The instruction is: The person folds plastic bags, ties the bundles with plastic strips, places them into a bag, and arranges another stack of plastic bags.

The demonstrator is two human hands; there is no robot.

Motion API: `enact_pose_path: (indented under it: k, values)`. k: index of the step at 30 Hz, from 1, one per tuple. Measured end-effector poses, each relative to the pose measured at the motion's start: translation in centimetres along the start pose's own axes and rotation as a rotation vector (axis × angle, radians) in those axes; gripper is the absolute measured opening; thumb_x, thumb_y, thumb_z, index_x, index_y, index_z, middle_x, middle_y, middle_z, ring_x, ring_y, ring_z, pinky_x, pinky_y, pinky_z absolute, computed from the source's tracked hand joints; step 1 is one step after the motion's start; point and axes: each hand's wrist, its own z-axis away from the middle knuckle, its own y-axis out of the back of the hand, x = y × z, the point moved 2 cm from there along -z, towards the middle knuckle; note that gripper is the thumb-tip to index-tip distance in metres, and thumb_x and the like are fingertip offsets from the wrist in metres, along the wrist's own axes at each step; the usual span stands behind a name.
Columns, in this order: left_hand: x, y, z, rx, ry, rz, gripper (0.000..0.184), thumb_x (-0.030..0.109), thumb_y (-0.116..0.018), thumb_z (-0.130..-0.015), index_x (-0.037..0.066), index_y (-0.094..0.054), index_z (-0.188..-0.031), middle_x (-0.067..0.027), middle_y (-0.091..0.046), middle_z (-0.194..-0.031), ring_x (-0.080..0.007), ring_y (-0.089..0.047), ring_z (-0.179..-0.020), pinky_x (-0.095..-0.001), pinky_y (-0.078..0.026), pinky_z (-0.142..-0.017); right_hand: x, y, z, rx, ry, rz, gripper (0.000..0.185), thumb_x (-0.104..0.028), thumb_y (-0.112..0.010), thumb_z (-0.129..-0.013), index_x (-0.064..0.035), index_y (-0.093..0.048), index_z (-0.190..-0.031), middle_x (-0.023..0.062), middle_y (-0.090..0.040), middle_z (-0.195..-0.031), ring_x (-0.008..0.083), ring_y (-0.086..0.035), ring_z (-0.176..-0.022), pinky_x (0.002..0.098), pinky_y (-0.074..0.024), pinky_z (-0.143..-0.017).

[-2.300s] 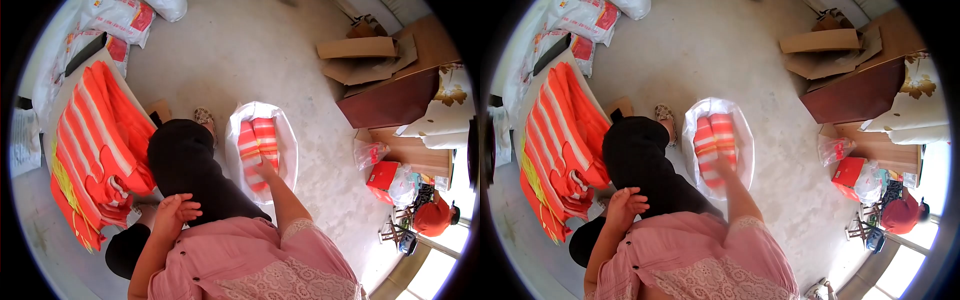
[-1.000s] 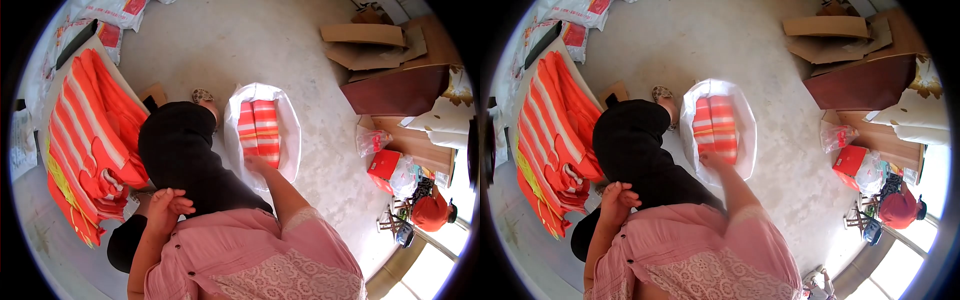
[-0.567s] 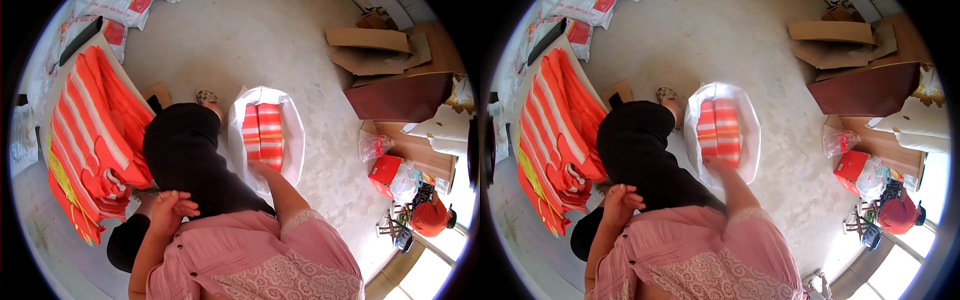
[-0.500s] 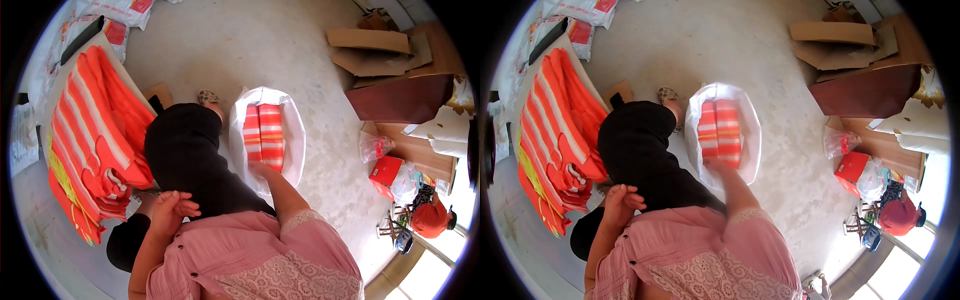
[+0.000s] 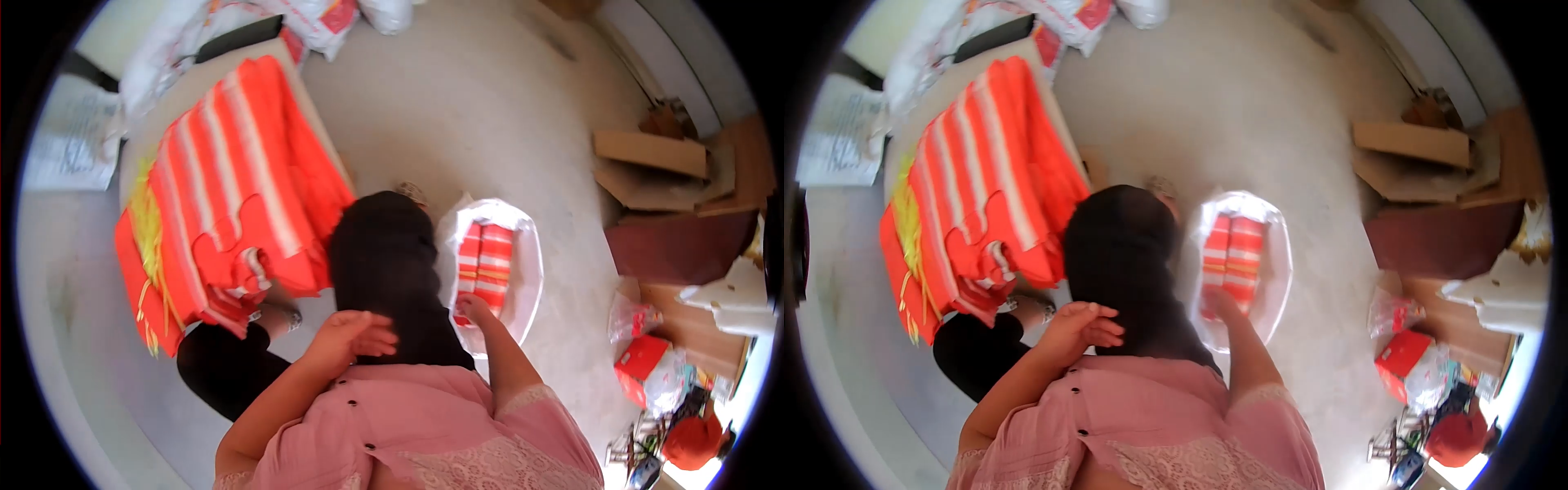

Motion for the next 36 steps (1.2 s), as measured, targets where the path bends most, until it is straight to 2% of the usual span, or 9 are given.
enact_pose_path:
  k: [4,7,8,12,14,19,25,30,36]
  values:
    - [2.2,-0.1,1.8,-0.109,-0.115,-0.165,0.046,0.036,-0.056,-0.110,0.002,-0.061,-0.142,-0.0162,-0.076,-0.120,-0.0255,-0.073,-0.112,-0.0362,-0.056,-0.098,-1.4,1.9,-1.2,0.361,0.433,0.574,0.021,-0.005,-0.058,-0.099,0.0012,-0.070,-0.115,0.0133,-0.075,-0.098,0.0218,-0.073,-0.084,0.0349,-0.0601,-0.079]
    - [4.0,1.4,3.5,-0.073,-0.369,-0.250,0.039,0.028,-0.060,-0.109,0.003,-0.064,-0.138,-0.0109,-0.075,-0.120,-0.0193,-0.068,-0.115,-0.0340,-0.051,-0.102,-8.9,2.4,0.6,0.394,0.341,0.523,0.021,-0.005,-0.059,-0.100,0.0026,-0.068,-0.117,0.0133,-0.075,-0.100,0.0219,-0.074,-0.088,0.0343,-0.0590,-0.082]
    - [4.7,2.8,4.2,0.046,-0.433,-0.305,0.036,0.025,-0.059,-0.109,0.003,-0.065,-0.136,-0.0100,-0.074,-0.120,-0.0183,-0.068,-0.114,-0.0338,-0.051,-0.102,-8.6,3.1,-1.0,0.471,0.512,0.461,0.021,-0.007,-0.059,-0.102,0.0023,-0.068,-0.119,0.0112,-0.075,-0.100,0.0203,-0.073,-0.091,0.0335,-0.0579,-0.084]
    - [8.3,9.2,6.5,0.576,-0.732,-0.434,0.025,0.010,-0.058,-0.107,0.001,-0.069,-0.127,-0.0047,-0.073,-0.114,-0.0140,-0.066,-0.105,-0.0321,-0.052,-0.098,-22.9,0.5,3.6,0.431,0.544,0.224,0.021,-0.010,-0.058,-0.106,0.0026,-0.067,-0.120,0.0082,-0.074,-0.101,0.0166,-0.071,-0.094,0.0312,-0.0557,-0.088]
    - [10.6,11.2,8.5,0.773,-0.680,-0.404,0.023,0.006,-0.058,-0.106,0.002,-0.069,-0.126,-0.0018,-0.072,-0.110,-0.0132,-0.066,-0.105,-0.0301,-0.052,-0.096,-29.3,-1.3,5.3,0.480,0.628,0.190,0.020,-0.009,-0.060,-0.105,0.0026,-0.067,-0.118,0.0084,-0.073,-0.100,0.0163,-0.069,-0.094,0.0306,-0.0549,-0.090]
    - [14.9,15.6,10.2,0.957,-0.973,-1.059,0.037,-0.007,-0.059,-0.091,0.002,-0.069,-0.125,-0.0155,-0.072,-0.122,-0.0357,-0.069,-0.116,-0.0405,-0.055,-0.099,-42.9,-8.3,10.2,0.342,0.948,0.254,0.013,-0.002,-0.063,-0.102,0.0008,-0.070,-0.113,0.0084,-0.074,-0.100,0.0182,-0.070,-0.095,0.0319,-0.0561,-0.087]
    - [16.6,20.0,7.3,0.981,-0.964,-1.467,0.043,-0.010,-0.059,-0.087,0.003,-0.069,-0.127,-0.0157,-0.066,-0.139,-0.0370,-0.059,-0.133,-0.0454,-0.051,-0.109,-54.2,-22.7,15.0,-0.028,1.403,0.989,0.020,0.000,-0.070,-0.089,-0.0035,-0.073,-0.108,0.0127,-0.076,-0.111,0.0361,-0.071,-0.099,0.0416,-0.0584,-0.088]
    - [16.7,21.6,6.6,0.908,-1.027,-1.465,0.045,-0.009,-0.062,-0.083,0.004,-0.069,-0.126,-0.0149,-0.064,-0.141,-0.0365,-0.057,-0.134,-0.0453,-0.050,-0.110,-56.5,-33.4,11.1,-0.215,1.595,1.269,0.032,-0.002,-0.073,-0.081,-0.0056,-0.072,-0.113,0.0095,-0.072,-0.122,0.0320,-0.068,-0.115,0.0420,-0.0566,-0.096]
    - [17.2,21.7,7.0,0.933,-1.001,-1.422,0.042,-0.004,-0.069,-0.081,0.004,-0.071,-0.122,-0.0135,-0.063,-0.140,-0.0355,-0.056,-0.133,-0.0452,-0.049,-0.111,-57.2,-37.3,7.7,-0.394,1.445,1.458,0.025,-0.004,-0.072,-0.079,-0.0042,-0.071,-0.104,0.0063,-0.071,-0.121,0.0261,-0.065,-0.120,0.0381,-0.0558,-0.094]
